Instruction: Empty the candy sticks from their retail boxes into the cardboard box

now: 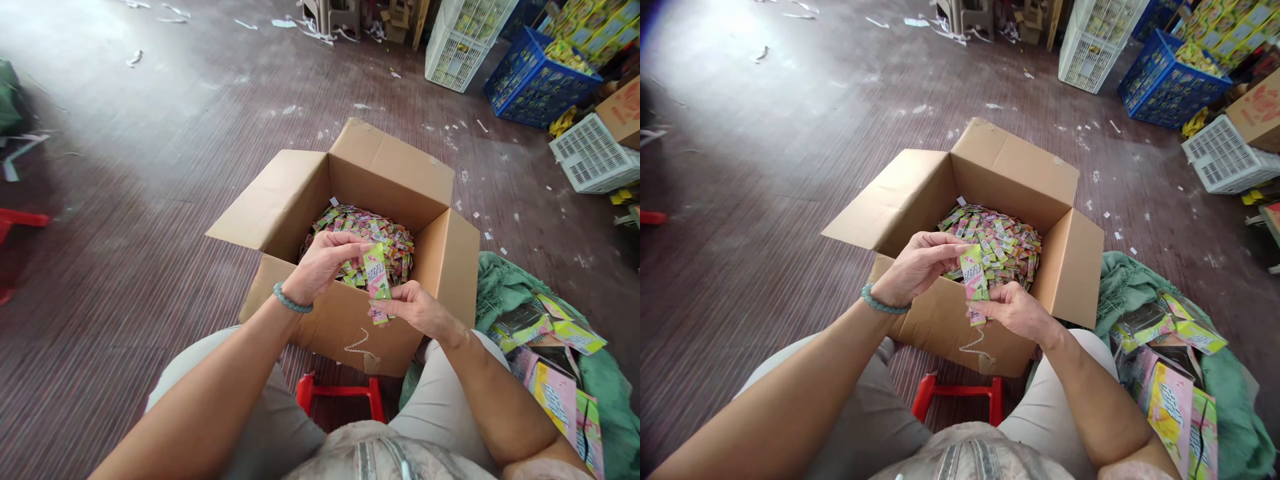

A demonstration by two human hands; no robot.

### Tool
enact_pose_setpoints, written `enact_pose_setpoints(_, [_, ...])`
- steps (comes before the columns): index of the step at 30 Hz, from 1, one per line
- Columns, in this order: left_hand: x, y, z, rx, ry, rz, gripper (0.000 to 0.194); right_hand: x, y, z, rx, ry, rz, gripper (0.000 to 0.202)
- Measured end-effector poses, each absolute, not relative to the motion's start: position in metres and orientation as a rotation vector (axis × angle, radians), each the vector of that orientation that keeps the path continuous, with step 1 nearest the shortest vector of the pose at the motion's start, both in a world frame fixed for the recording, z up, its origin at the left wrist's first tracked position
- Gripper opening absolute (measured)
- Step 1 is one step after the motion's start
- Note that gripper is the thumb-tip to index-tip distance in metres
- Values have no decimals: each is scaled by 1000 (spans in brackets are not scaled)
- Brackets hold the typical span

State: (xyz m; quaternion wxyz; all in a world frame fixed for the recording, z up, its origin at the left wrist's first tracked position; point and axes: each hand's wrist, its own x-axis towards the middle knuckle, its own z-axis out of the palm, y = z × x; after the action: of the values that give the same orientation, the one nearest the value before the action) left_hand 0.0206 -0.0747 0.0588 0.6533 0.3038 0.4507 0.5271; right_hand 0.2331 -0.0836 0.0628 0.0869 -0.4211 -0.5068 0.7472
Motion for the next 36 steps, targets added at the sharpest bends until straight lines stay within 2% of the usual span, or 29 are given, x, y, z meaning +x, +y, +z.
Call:
enact_pose_setpoints(14, [22, -74, 59, 716, 1033, 1216, 26, 232, -84, 61, -1225, -1435, 2271, 47])
enact_pose_setpoints(27, [21, -74, 57, 804, 1061, 1186, 32, 237, -83, 49, -1197, -1556, 2222, 52])
enact_pose_setpoints(30, [22, -74, 59, 822, 1140, 1151, 36, 235, -81, 50, -1308, -1777, 2019, 48])
enact_pose_setpoints(36, [16, -79, 47, 844, 1477, 1016, 36, 219, -75, 62, -1568, -2223, 1251, 16])
